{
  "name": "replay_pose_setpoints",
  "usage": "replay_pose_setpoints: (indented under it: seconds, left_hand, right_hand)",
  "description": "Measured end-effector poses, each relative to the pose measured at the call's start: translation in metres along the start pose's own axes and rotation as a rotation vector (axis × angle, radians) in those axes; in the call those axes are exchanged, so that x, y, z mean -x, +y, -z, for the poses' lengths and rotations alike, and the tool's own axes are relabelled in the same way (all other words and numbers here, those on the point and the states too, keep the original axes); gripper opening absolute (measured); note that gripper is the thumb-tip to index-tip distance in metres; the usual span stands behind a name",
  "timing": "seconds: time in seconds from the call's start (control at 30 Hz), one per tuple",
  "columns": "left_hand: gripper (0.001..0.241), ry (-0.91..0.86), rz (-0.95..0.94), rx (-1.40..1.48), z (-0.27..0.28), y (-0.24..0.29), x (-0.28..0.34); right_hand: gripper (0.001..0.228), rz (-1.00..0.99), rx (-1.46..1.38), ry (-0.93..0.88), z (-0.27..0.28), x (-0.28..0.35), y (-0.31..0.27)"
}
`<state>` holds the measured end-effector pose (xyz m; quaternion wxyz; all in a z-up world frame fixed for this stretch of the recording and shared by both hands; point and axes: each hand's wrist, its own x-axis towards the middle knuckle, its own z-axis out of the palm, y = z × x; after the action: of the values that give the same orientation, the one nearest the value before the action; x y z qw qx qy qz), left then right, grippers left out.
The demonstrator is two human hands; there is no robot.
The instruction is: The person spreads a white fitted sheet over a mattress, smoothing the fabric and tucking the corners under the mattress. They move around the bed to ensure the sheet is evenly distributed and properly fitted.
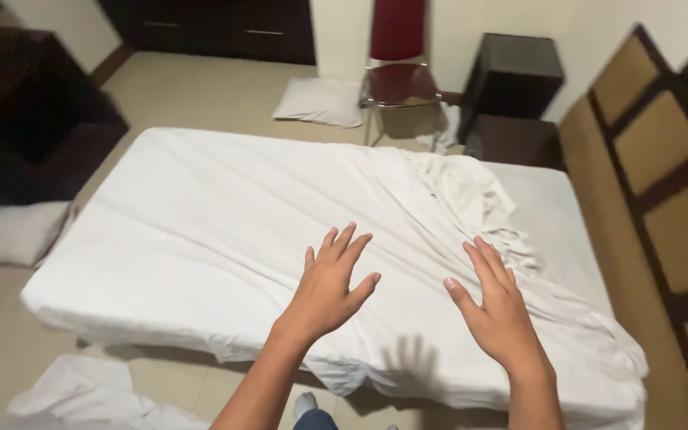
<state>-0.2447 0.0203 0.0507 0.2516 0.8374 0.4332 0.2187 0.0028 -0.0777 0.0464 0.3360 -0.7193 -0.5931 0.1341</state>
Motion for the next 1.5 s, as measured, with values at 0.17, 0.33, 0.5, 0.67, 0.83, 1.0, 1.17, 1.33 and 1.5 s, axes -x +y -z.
replay_pose_setpoints:
  seconds: [0.17,0.33,0.5,0.67,0.83,1.0,1.17,1.33,1.5]
  left_hand:
    - [0.064,0.059,0.087,-0.033,0.032,-0.027,0.012]
    - [0.063,0.098,0.154,-0.043,0.068,-0.058,0.020]
    - [0.063,0.139,0.166,-0.056,0.095,-0.096,0.029]
    - [0.063,0.145,0.184,-0.056,0.116,-0.127,0.032]
    - [0.064,0.164,0.171,-0.061,0.135,-0.154,0.037]
    - [0.063,0.182,0.188,-0.070,0.146,-0.167,0.040]
    - [0.063,0.200,0.198,-0.056,0.145,-0.170,0.038]
    - [0.063,0.238,0.208,-0.036,0.142,-0.164,0.039]
    - [0.062,0.253,0.231,-0.061,0.141,-0.159,0.036]
  right_hand:
    - [0.065,0.078,-0.007,-0.064,-0.027,-0.026,-0.028]
    - [0.065,0.115,-0.023,-0.107,-0.061,-0.050,-0.060]
    - [0.065,0.144,-0.046,-0.121,-0.093,-0.064,-0.098]
    - [0.063,0.243,-0.047,-0.092,-0.126,-0.079,-0.115]
    - [0.063,0.193,-0.133,-0.129,-0.144,-0.086,-0.149]
    - [0.062,0.266,-0.044,-0.125,-0.164,-0.094,-0.150]
    - [0.063,0.276,-0.045,-0.134,-0.161,-0.100,-0.155]
    - [0.063,0.273,-0.089,-0.168,-0.156,-0.108,-0.157]
    - [0.063,0.270,-0.057,-0.202,-0.152,-0.113,-0.156]
